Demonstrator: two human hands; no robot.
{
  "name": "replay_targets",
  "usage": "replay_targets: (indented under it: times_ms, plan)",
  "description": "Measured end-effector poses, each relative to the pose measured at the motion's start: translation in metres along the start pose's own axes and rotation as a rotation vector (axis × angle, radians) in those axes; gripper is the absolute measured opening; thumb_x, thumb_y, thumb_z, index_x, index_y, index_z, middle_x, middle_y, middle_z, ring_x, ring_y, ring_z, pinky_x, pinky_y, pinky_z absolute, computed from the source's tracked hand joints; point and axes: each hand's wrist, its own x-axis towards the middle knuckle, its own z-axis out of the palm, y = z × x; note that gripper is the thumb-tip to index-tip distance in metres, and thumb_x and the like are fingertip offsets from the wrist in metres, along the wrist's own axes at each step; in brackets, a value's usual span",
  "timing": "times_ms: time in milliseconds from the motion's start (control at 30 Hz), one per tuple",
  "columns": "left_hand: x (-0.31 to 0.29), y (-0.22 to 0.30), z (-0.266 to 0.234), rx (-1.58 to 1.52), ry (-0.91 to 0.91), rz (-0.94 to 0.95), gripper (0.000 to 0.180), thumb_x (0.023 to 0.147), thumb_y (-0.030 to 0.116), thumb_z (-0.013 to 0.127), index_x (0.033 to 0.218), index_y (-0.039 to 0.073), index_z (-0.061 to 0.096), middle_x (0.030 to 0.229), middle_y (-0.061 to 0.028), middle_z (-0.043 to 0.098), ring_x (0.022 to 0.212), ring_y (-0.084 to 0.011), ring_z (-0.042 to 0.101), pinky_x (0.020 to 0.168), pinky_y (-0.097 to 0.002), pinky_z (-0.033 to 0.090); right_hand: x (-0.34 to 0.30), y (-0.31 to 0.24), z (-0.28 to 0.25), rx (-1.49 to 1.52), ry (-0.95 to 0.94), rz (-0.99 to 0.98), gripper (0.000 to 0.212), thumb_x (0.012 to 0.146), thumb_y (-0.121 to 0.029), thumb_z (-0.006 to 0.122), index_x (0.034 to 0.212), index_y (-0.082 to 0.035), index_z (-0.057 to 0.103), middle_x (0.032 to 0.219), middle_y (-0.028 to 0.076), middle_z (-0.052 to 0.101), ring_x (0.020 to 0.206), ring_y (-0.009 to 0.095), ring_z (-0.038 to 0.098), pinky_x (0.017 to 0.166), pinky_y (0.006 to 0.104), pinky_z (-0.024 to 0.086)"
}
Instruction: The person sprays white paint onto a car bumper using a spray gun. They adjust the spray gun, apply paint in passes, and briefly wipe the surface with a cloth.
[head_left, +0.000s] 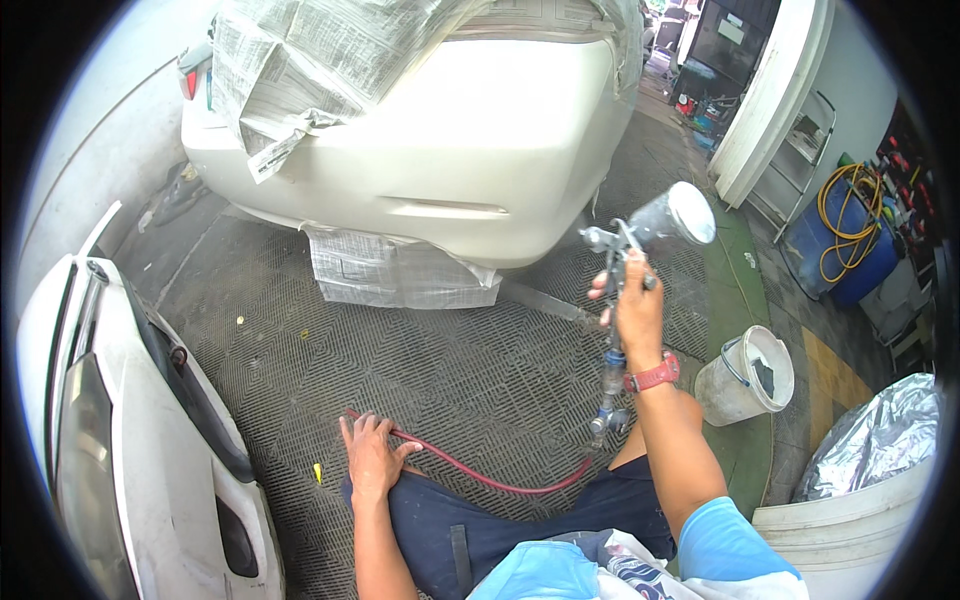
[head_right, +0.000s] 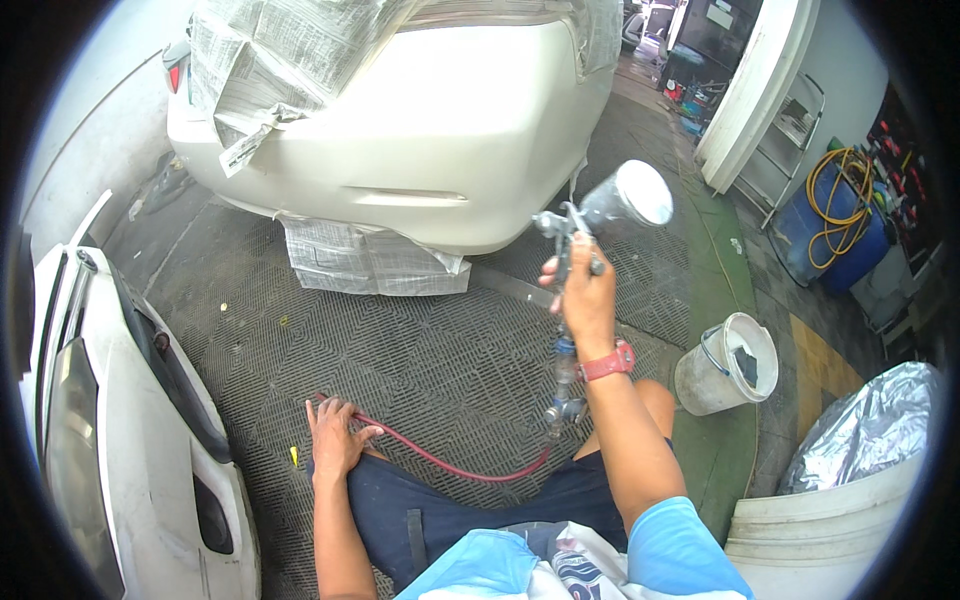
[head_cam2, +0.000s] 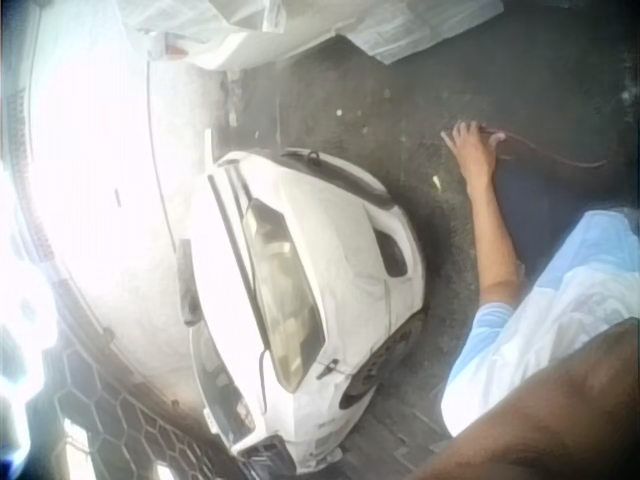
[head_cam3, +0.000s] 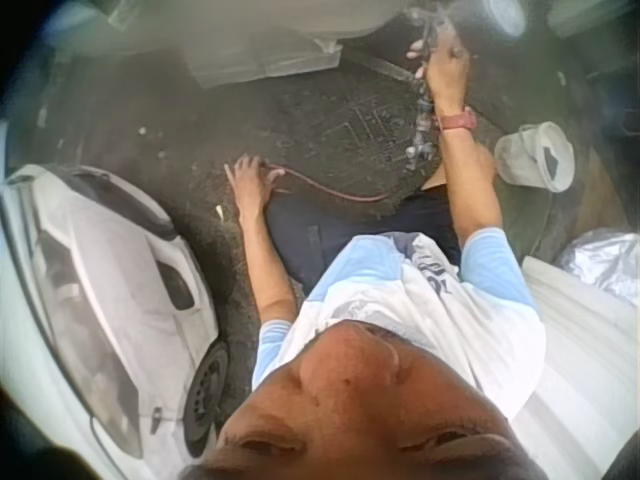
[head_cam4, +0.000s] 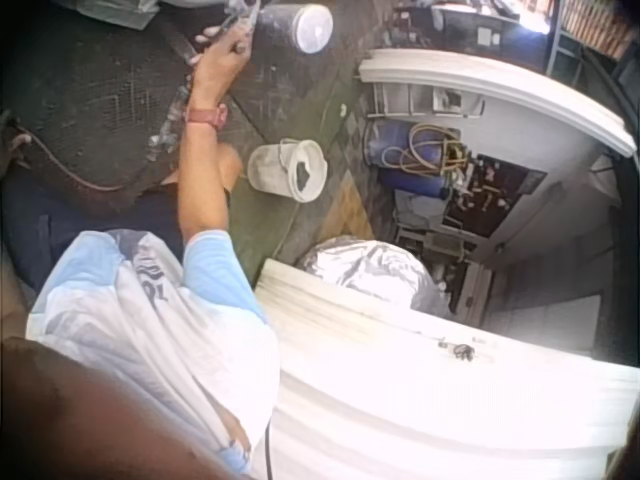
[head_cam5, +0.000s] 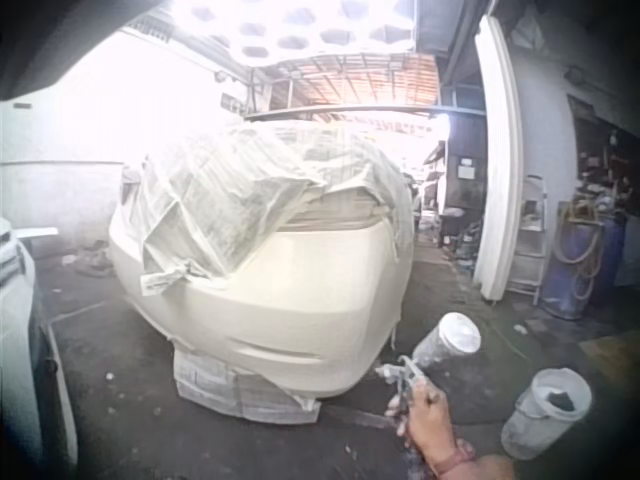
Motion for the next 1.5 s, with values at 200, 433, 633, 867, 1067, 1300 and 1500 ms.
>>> replay_targets:
  times_ms: [200, 433, 633, 867, 1067, 1300, 1500]
  plan:
    - [-0.001, 0.004, -0.003, 0.022, -0.009, -0.006, 0.056, 0.072, 0.049, 0.092, 0.106, 0.007, 0.077, 0.111, -0.0096, 0.068, 0.131, -0.0349, 0.06, 0.132, -0.0651, 0.022, 0.001, 0.024, -0.028, -0.092, 0.166, 0.019, 0.055, 0.119, -0.046, 0.043, 0.129, 0.002, 0.068, 0.089, 0.011, 0.075, 0.075, 0.016, 0.076, 0.045, 0.026, 0.055]
    - [-0.004, 0.005, -0.003, 0.033, -0.016, -0.005, 0.058, 0.071, 0.045, 0.093, 0.111, 0.007, 0.077, 0.118, -0.0094, 0.068, 0.133, -0.0343, 0.059, 0.132, -0.0646, 0.023, -0.025, 0.036, 0.014, -0.048, -0.012, 0.064, 0.051, 0.118, -0.044, 0.047, 0.141, -0.002, 0.068, 0.087, 0.008, 0.073, 0.073, 0.013, 0.073, 0.047, 0.0251, 0.055]
    - [-0.005, 0.008, -0.005, 0.046, -0.037, -0.038, 0.056, 0.069, 0.042, 0.094, 0.11, 0.008, 0.076, 0.12, -0.0088, 0.068, 0.135, -0.0333, 0.058, 0.133, -0.0638, 0.022, -0.047, 0.027, 0.069, -0.073, -0.209, -0.056, 0.052, 0.119, -0.043, 0.047, 0.143, -0.001, 0.065, 0.09, 0.007, 0.074, 0.076, 0.012, 0.073, 0.049, 0.0249, 0.053]
    - [-0.007, 0.009, -0.005, 0.055, -0.041, -0.017, 0.055, 0.068, 0.043, 0.095, 0.108, 0.009, 0.077, 0.117, -0.0082, 0.069, 0.136, -0.0327, 0.058, 0.133, -0.0634, 0.021, -0.044, 0.031, 0.08, -0.024, -0.337, 0.086, 0.053, 0.117, -0.04, 0.053, 0.161, -0.012, 0.056, 0.086, 0.005, 0.072, 0.074, 0.012, 0.072, 0.059, 0.0273, 0.057]
    - [-0.006, 0.007, -0.003, 0.058, -0.042, -0.008, 0.056, 0.068, 0.044, 0.095, 0.108, 0.009, 0.077, 0.116, -0.0083, 0.069, 0.136, -0.0329, 0.058, 0.133, -0.0634, 0.022, -0.026, 0.058, 0.032, -0.085, -0.119, 0.083, 0.051, 0.12, -0.042, 0.043, 0.133, 0.001, 0.067, 0.088, 0.009, 0.074, 0.073, 0.014, 0.075, 0.045, 0.0251, 0.053]
    - [-0.002, 0.012, -0.008, 0.058, -0.075, -0.027, 0.057, 0.068, 0.043, 0.095, 0.107, 0.007, 0.077, 0.115, -0.0095, 0.068, 0.134, -0.0341, 0.058, 0.133, -0.0637, 0.022, -0.016, 0.088, -0.019, -0.152, 0.15, 0.107, 0.052, 0.119, -0.043, 0.045, 0.134, 0.002, 0.068, 0.092, 0.01, 0.075, 0.077, 0.016, 0.076, 0.047, 0.0274, 0.056]
    - [-0.001, 0.013, -0.006, 0.074, -0.094, -0.04, 0.057, 0.068, 0.041, 0.096, 0.109, 0.006, 0.078, 0.115, -0.0101, 0.068, 0.135, -0.0347, 0.058, 0.134, -0.0633, 0.022, -0.041, 0.107, 0.007, -0.164, 0.124, 0.149, 0.05, 0.12, -0.042, 0.044, 0.13, 0.001, 0.067, 0.094, 0.009, 0.076, 0.08, 0.014, 0.075, 0.046, 0.0257, 0.055]
